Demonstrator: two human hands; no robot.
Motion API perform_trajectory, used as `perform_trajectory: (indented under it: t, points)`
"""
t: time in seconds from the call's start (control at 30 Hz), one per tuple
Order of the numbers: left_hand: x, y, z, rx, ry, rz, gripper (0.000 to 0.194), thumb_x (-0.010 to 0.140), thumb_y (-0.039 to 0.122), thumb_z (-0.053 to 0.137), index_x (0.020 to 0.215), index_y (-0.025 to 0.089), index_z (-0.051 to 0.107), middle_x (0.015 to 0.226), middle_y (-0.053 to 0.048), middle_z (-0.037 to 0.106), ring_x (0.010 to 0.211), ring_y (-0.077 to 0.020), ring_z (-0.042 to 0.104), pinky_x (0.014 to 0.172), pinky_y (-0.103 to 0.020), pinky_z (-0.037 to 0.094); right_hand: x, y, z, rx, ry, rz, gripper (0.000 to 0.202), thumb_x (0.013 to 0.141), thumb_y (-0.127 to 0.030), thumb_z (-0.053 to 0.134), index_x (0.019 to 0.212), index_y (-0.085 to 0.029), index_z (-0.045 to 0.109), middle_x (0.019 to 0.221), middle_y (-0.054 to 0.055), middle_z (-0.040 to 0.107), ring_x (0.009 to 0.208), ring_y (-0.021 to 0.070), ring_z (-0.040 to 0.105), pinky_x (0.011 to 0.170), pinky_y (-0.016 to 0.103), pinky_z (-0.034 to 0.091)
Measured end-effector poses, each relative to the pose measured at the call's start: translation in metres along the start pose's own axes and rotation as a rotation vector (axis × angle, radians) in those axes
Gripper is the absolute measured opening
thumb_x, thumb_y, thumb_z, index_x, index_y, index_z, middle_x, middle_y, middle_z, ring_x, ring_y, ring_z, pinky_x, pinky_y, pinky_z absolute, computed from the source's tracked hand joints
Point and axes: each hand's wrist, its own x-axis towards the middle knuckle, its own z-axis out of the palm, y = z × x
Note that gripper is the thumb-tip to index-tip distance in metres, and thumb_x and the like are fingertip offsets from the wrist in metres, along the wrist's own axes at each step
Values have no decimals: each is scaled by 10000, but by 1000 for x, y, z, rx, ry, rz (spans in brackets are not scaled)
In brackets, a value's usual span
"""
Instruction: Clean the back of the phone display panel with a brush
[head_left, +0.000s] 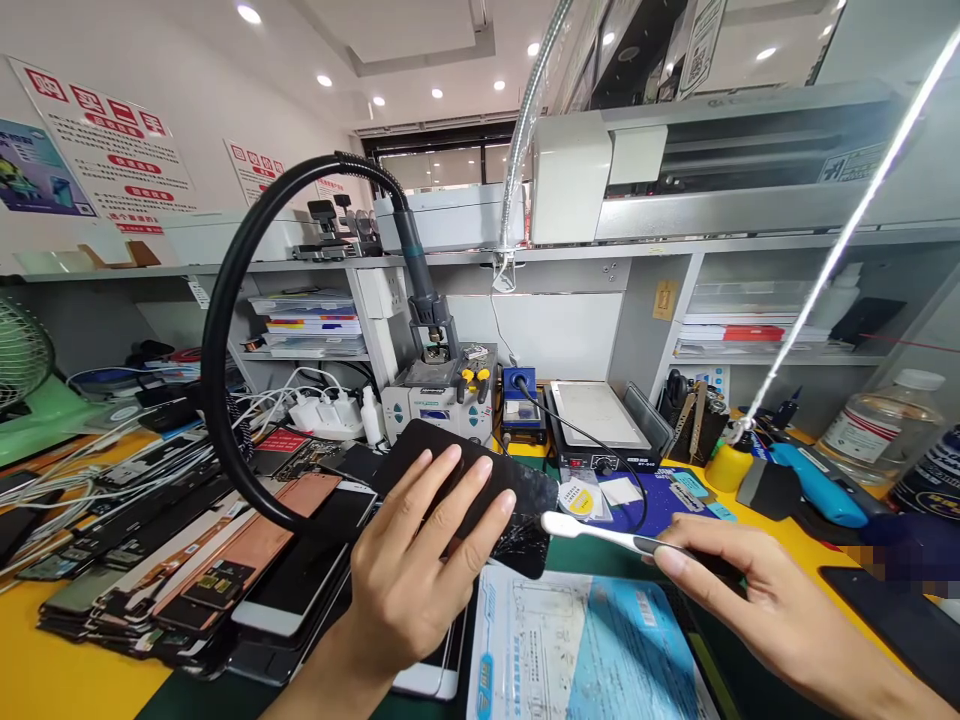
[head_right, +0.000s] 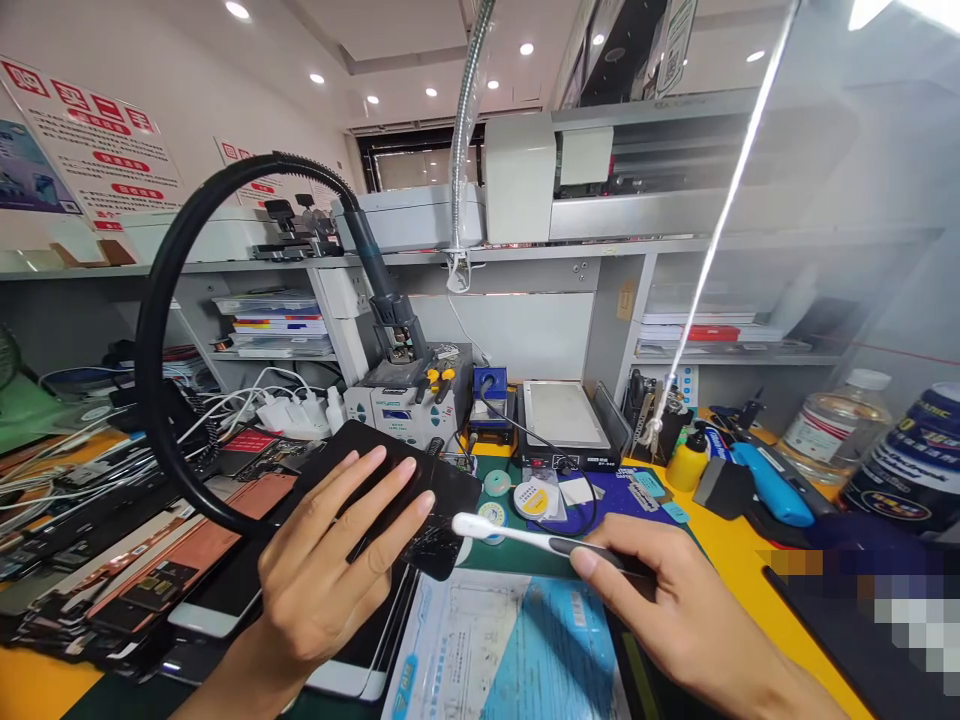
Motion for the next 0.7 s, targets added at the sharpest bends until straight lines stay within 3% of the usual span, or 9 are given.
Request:
perform_trajectory:
  t: [0.23, 0.4, 0.57, 0.63, 0.7]
  points:
    - [-2, 0, 5, -15, 13, -61, 487, 792, -103, 543, 1192, 109, 722, 1239, -159, 731, 1261, -364, 614, 989, -541, 568, -1, 9, -8, -54, 56, -33, 451, 994, -581, 457, 789, -231, 653, 793, 16, 674, 763, 214, 614, 703, 315, 467]
    - [-8, -3, 16, -184, -35, -208, 528, 798, -122, 599, 1265, 115, 669, 1206, -128, 736, 1182, -273, 645, 1001, -432, 562, -2, 12, -10, -14, 114, -33, 433, 979, -573, 493, 790, -237, 689, 819, 21, 717, 797, 231, 651, 708, 298, 499]
    - [-4, 5, 11, -517, -86, -493, 351, 913, -19, 552, 1204, 151, 648, 1030, -60, 726, 959, -139, 665, 910, -257, 529, -2, 21, -7, -12, 177, -33, 382, 954, -568, 546, 864, -250, 738, 874, 22, 753, 882, 253, 699, 684, 268, 543]
    - [0, 10, 3, -642, -181, -682, 145, 959, 83, 543, 988, 182, 644, 866, -1, 670, 799, -102, 623, 781, -203, 501, -1, 23, -6, 2, 216, -29, 366, 945, -567, 566, 881, -256, 747, 867, 18, 754, 918, 259, 713, 688, 257, 556]
    - [2, 13, -5, -802, -285, -861, 200, 999, 203, 517, 802, 197, 545, 730, 37, 554, 670, -89, 519, 652, -196, 444, -1, 24, -5, 22, 237, -33, 347, 941, -560, 580, 883, -263, 749, 863, 12, 755, 923, 254, 723, 694, 246, 566]
